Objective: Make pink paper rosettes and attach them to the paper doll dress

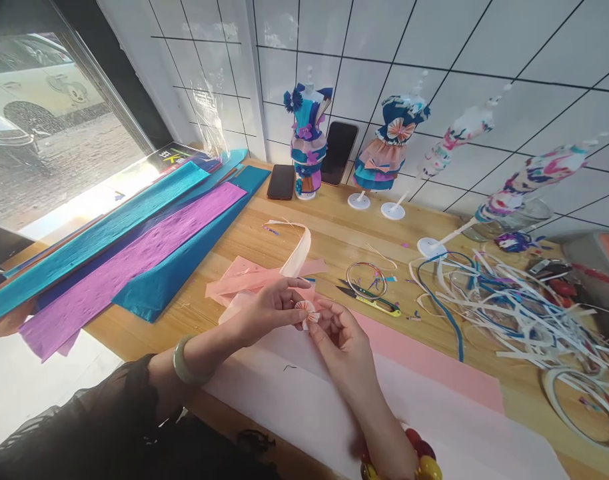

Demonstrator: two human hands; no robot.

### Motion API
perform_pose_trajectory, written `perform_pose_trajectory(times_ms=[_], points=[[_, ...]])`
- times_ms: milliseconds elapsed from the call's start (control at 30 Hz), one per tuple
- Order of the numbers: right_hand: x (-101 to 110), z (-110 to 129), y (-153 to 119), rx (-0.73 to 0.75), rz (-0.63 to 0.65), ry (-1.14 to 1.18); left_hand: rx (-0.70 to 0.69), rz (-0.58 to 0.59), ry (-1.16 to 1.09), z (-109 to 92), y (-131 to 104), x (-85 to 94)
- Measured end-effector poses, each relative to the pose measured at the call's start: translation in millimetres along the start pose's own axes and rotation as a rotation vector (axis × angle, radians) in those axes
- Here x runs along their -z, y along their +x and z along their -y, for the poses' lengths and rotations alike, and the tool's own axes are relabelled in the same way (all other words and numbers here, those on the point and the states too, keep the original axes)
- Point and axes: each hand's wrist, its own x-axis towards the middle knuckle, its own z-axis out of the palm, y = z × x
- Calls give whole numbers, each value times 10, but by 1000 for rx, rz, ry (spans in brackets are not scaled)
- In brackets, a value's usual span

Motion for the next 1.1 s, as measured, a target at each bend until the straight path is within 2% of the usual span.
perform_pose_trajectory(times_ms=[267,700,833,1100], points=[[6,15,9,-21,-50,-3,-6,59,-1,23,-6,11],[9,2,9,-52,-51,-16,-69,32,159,39,-10,-16],[8,-4,10,-49,-65,-12,-81,15,136,59,-4,-10],[15,-27,24,-19,-59,3,-5,9,70,-10,-16,3]])
